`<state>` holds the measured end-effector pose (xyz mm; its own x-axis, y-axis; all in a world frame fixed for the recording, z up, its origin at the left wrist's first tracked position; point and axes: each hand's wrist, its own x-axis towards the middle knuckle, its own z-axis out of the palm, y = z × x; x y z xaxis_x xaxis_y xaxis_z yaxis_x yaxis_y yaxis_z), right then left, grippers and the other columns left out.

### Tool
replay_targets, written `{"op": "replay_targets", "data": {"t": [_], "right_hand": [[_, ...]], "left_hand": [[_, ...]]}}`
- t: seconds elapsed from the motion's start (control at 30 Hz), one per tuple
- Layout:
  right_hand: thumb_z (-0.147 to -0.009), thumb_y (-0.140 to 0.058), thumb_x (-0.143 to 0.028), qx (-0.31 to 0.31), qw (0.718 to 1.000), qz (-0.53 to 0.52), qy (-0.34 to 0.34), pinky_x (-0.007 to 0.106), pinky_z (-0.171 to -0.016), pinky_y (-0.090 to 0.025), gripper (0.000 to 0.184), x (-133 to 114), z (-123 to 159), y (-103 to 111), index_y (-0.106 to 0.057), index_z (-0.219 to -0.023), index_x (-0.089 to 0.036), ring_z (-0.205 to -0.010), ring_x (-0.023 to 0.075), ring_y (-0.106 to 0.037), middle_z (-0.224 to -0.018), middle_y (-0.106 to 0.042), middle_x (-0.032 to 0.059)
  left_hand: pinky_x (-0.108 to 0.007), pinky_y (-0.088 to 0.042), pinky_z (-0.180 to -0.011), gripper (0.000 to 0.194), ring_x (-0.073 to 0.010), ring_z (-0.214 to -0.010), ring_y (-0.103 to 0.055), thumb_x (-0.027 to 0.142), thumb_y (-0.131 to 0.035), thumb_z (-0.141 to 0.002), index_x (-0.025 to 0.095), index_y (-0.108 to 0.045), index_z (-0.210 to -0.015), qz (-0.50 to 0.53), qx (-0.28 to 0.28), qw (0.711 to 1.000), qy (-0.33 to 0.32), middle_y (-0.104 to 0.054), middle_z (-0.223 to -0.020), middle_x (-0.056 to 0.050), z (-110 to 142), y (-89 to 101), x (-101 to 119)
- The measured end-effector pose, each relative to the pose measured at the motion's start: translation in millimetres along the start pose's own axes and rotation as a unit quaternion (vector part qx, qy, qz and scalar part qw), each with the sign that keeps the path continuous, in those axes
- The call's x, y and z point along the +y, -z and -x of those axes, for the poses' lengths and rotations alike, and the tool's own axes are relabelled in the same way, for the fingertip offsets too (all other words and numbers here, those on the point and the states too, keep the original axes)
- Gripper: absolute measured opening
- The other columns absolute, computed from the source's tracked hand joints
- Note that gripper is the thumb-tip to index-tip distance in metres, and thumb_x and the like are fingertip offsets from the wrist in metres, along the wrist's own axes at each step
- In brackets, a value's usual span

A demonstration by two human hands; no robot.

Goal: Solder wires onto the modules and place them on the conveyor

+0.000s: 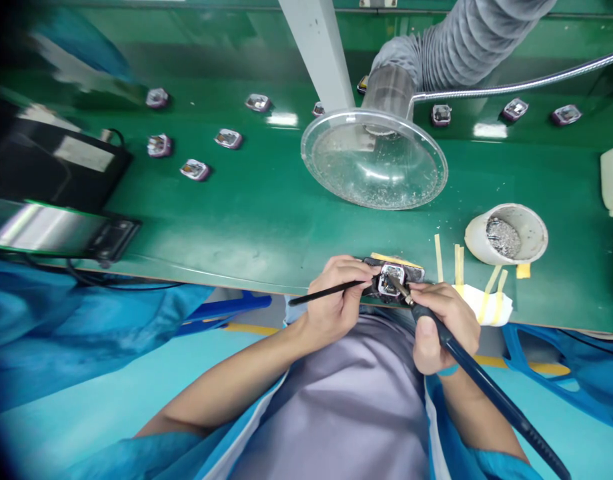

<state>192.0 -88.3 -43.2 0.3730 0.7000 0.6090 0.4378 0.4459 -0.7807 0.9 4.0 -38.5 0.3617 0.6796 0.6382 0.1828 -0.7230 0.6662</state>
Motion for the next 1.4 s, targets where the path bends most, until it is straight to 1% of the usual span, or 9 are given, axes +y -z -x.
{"op": "replay_targets", "data": {"t": [0.1, 0.23, 0.33, 0.43, 0.7, 0.87, 1.0, 1.23, 1.4], "right_hand": [[-0.113, -0.067, -0.037, 0.005, 1.0, -0.007, -0.012, 0.048, -0.075, -0.07, 0.026, 0, 0, 1, -0.086, -0.121, -0.021, -0.091, 0.0322, -0.084, -0.097, -0.08, 0.0076], [-0.113, -0.069, -0.04, 0.04, 0.999, -0.023, -0.029, 0.045, -0.071, -0.065, 0.027, 0, -2, -2, -0.087, -0.12, -0.021, -0.086, 0.0296, -0.08, -0.093, -0.079, 0.0074], [-0.113, -0.071, -0.042, 0.059, 0.997, -0.027, -0.032, 0.043, -0.07, -0.061, 0.028, 1, -2, -5, -0.088, -0.118, -0.02, -0.082, 0.0276, -0.076, -0.09, -0.077, 0.0065], [-0.112, -0.071, -0.044, 0.069, 0.997, -0.027, -0.032, 0.042, -0.069, -0.06, 0.029, 2, -1, -5, -0.088, -0.118, -0.021, -0.08, 0.0268, -0.075, -0.089, -0.078, 0.0062], [-0.116, -0.067, -0.045, 0.027, 0.999, 0.0, -0.04, 0.046, -0.075, -0.064, 0.03, 0, 1, 1, -0.086, -0.123, -0.023, -0.086, 0.0286, -0.078, -0.094, -0.079, 0.0071], [-0.116, -0.067, -0.046, 0.03, 0.999, 0.001, -0.039, 0.046, -0.074, -0.064, 0.031, -1, 1, 1, -0.086, -0.122, -0.023, -0.085, 0.0285, -0.078, -0.096, -0.08, 0.0076], [-0.116, -0.066, -0.044, 0.012, 0.999, 0.004, -0.039, 0.047, -0.077, -0.065, 0.03, 0, 1, 2, -0.085, -0.125, -0.022, -0.089, 0.0296, -0.08, -0.102, -0.083, 0.0091], [-0.114, -0.066, -0.038, 0.005, 1.0, 0.024, -0.001, 0.047, -0.075, -0.068, 0.027, -1, 1, 0, -0.085, -0.126, -0.022, -0.091, 0.0307, -0.084, -0.107, -0.085, 0.0092], [-0.113, -0.067, -0.035, 0.005, 1.0, 0.018, 0.01, 0.048, -0.074, -0.071, 0.025, -1, 1, -1, -0.085, -0.126, -0.022, -0.09, 0.032, -0.085, -0.102, -0.084, 0.0084]], "left_hand": [[-0.038, -0.065, -0.098, 0.019, -0.0194, -0.099, -0.088, 0.005, -0.063, -0.112, 0.023, -0.069, -0.119, 0.003, 0.003, 1.0, 0.002, -0.09, -0.108, -0.006, 1, -1.3, 0], [-0.039, -0.067, -0.098, 0.018, -0.0201, -0.099, -0.087, 0.008, -0.064, -0.114, 0.023, -0.07, -0.121, 0.01, 0.015, 1.0, 0.01, -0.09, -0.11, -0.006, 3, -3.2, -1], [-0.038, -0.069, -0.094, 0.016, -0.0219, -0.104, -0.086, 0.013, -0.063, -0.116, 0.024, -0.07, -0.125, 0.03, 0.019, 0.998, 0.043, -0.088, -0.112, -0.007, 4, -1.3, -1], [-0.035, -0.069, -0.093, 0.015, -0.0213, -0.109, -0.085, 0.014, -0.062, -0.118, 0.023, -0.068, -0.128, 0.06, 0.012, 0.996, 0.07, -0.086, -0.116, -0.008, 3, 3.3, -1], [-0.039, -0.07, -0.095, 0.015, -0.0227, -0.107, -0.086, 0.013, -0.063, -0.117, 0.024, -0.069, -0.127, 0.072, -0.012, 0.995, 0.066, -0.087, -0.116, -0.01, 4, 7.8, -2], [-0.037, -0.069, -0.095, 0.012, -0.0209, -0.102, -0.084, 0.014, -0.069, -0.115, 0.024, -0.071, -0.123, 0.045, 0.007, 0.997, 0.06, -0.088, -0.11, -0.007, 4, 3.9, -1], [-0.034, -0.069, -0.094, 0.011, -0.0199, -0.101, -0.084, 0.015, -0.072, -0.114, 0.023, -0.073, -0.122, 0.012, 0.024, 0.998, 0.054, -0.088, -0.107, -0.006, 3, 0.7, 1], [-0.035, -0.07, -0.091, 0.01, -0.0207, -0.094, -0.085, 0.016, -0.073, -0.112, 0.023, -0.076, -0.12, -0.019, 0.021, 0.998, 0.048, -0.088, -0.102, -0.006, 3, 0.2, 3], [-0.034, -0.071, -0.089, 0.01, -0.0206, -0.093, -0.085, 0.017, -0.073, -0.113, 0.023, -0.077, -0.12, -0.032, 0.025, 0.998, 0.044, -0.088, -0.102, -0.005, 3, -0.5, 4]]}}
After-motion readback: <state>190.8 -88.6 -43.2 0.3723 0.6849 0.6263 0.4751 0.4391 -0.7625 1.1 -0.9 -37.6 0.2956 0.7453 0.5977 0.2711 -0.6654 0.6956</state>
